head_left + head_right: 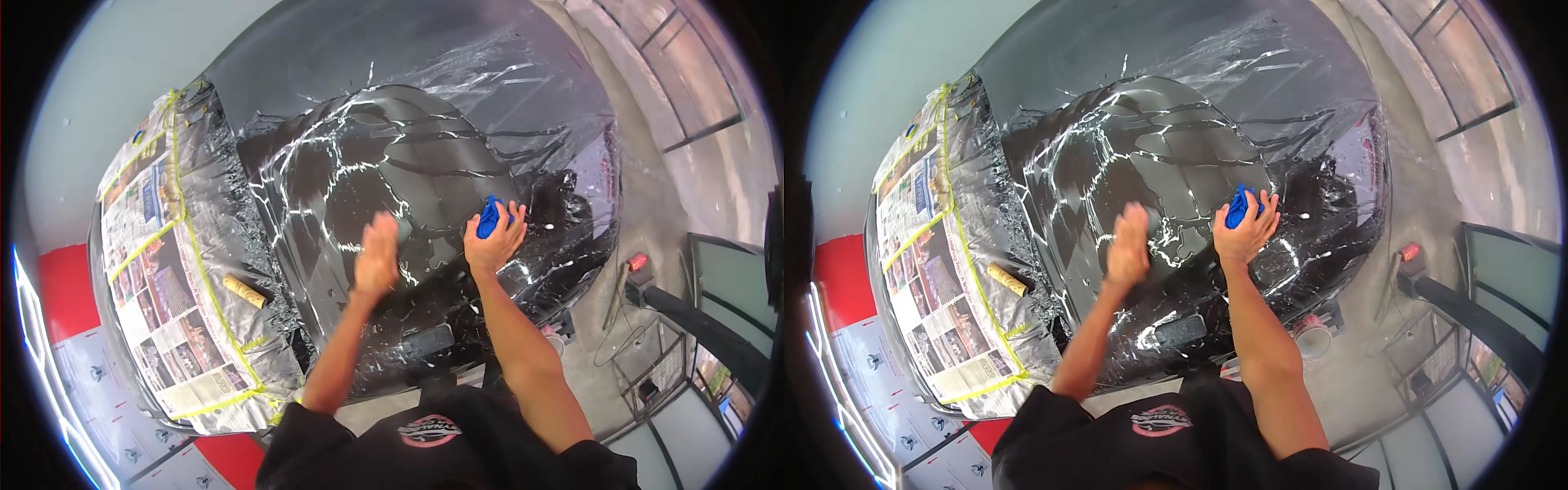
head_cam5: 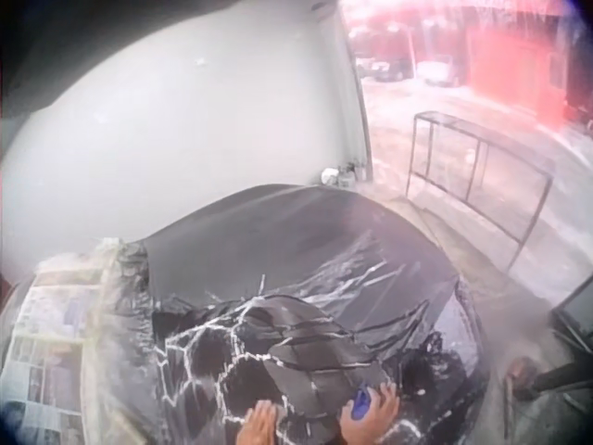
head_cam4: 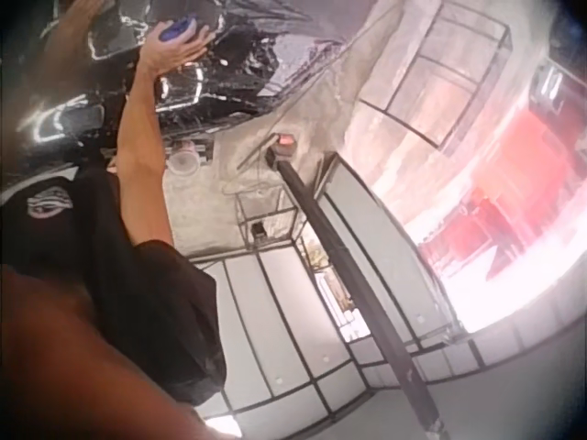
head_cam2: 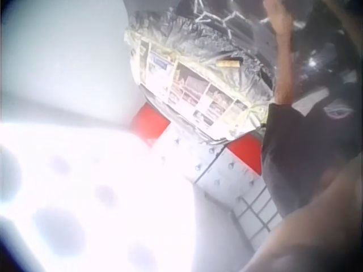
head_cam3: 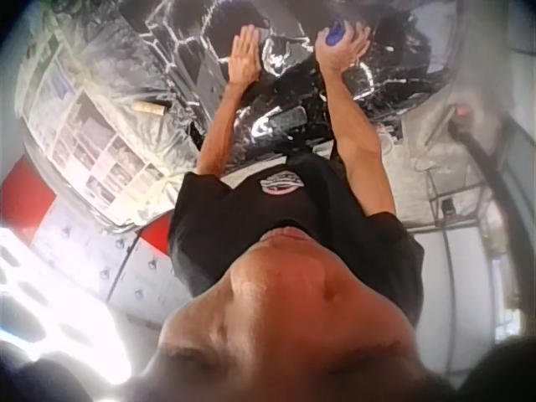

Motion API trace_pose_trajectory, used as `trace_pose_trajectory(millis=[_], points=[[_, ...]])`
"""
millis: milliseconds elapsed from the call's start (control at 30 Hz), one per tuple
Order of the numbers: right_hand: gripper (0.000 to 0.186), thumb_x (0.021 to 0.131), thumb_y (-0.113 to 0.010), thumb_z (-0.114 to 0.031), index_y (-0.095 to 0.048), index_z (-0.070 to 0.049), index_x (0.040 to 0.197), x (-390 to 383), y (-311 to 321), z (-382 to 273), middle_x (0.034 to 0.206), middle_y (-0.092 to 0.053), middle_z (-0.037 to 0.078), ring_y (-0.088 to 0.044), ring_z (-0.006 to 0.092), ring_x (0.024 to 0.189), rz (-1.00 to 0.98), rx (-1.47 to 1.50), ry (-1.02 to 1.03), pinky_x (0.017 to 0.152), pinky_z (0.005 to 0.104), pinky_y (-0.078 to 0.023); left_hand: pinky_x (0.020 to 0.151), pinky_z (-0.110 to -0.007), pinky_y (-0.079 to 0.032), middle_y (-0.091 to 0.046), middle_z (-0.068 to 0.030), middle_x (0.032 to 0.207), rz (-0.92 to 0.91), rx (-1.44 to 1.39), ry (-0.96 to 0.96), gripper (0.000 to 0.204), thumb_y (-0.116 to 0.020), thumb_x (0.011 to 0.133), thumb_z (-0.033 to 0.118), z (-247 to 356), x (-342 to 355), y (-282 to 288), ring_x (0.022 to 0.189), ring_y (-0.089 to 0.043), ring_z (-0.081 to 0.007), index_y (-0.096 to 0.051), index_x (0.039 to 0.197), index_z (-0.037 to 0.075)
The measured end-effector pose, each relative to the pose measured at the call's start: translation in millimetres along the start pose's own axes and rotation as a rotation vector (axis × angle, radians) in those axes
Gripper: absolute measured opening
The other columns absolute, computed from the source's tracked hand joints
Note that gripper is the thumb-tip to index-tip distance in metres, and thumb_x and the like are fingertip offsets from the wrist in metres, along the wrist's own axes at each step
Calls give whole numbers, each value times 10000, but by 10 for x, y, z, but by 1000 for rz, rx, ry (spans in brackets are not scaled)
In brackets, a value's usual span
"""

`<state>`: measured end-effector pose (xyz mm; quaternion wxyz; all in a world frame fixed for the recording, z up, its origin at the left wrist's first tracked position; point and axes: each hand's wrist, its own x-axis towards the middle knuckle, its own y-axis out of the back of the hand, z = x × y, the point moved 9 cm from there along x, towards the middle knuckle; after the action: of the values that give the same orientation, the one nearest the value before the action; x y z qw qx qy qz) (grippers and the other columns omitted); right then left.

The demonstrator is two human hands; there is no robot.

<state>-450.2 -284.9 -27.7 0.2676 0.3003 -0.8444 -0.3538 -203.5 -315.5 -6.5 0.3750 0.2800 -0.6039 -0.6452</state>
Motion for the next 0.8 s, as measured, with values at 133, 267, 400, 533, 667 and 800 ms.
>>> trace_pose_trajectory(millis=[133, 267, 400, 533, 667, 800], points=[[529, 795, -741, -264, -584, -103, 1274, -106, -64, -358, 1426, -513, 151, -369, 377, 1457, -9, 104, 36, 1194, 574, -268, 1219, -495, -294, -429, -241, 1547, 236, 126, 158, 549, -503, 962, 78, -1147, 738, 454, 1457, -379, -398, -428, 1492, -39], [534, 799, -738, -268, -578, -114, 1285, -102, -115, -164, 1435, -505, 146, -366, 372, 1461, -7, 61, 25, 1197, 574, -266, 1218, -498, -299, -419, -255, 1548, 187, 22, 210, 589, -550, 935, 65, -744, 378, 81, 1461, -358, -431, -411, 1493, -63], [531, 802, -736, -272, -577, -130, 1288, -30, -38, -10, 1439, -497, 141, -358, 363, 1469, 11, 20, 18, 1204, 565, -259, 1233, -485, -273, -370, -252, 1584, -9, -32, 37, 647, -566, 905, 71, 3, -48, -108, 1491, -335, -400, -383, 1507, -80], [527, 805, -734, -274, -577, -133, 1287, -166, -84, -363, 1438, -498, 141, -353, 362, 1472, -20, 97, 37, 1206, 564, -257, 1216, -495, -291, -442, -235, 1538, 291, 86, 311, 476, -435, 1028, 91, -1412, 746, 481, 1461, -369, -385, -425, 1482, -52], [522, 804, -734, -269, -583, -131, 1284, -123, -107, -223, 1437, -499, 142, -359, 365, 1469, -18, 77, 26, 1204, 568, -257, 1240, -487, -241, -399, -245, 1568, 263, -89, 287, 494, -437, 1023, 100, -1025, 469, 191, 1483, -325, -413, -424, 1496, -44], [523, 805, -733, -267, -581, -129, 1287, -50, -38, -20, 1438, -498, 143, -358, 367, 1468, 2, 27, -1, 1206, 567, -253, 1217, -518, -297, -408, -265, 1561, -16, -121, -59, 630, -552, 895, 23, 28, -113, -108, 1474, -373, -411, -398, 1496, -88]])
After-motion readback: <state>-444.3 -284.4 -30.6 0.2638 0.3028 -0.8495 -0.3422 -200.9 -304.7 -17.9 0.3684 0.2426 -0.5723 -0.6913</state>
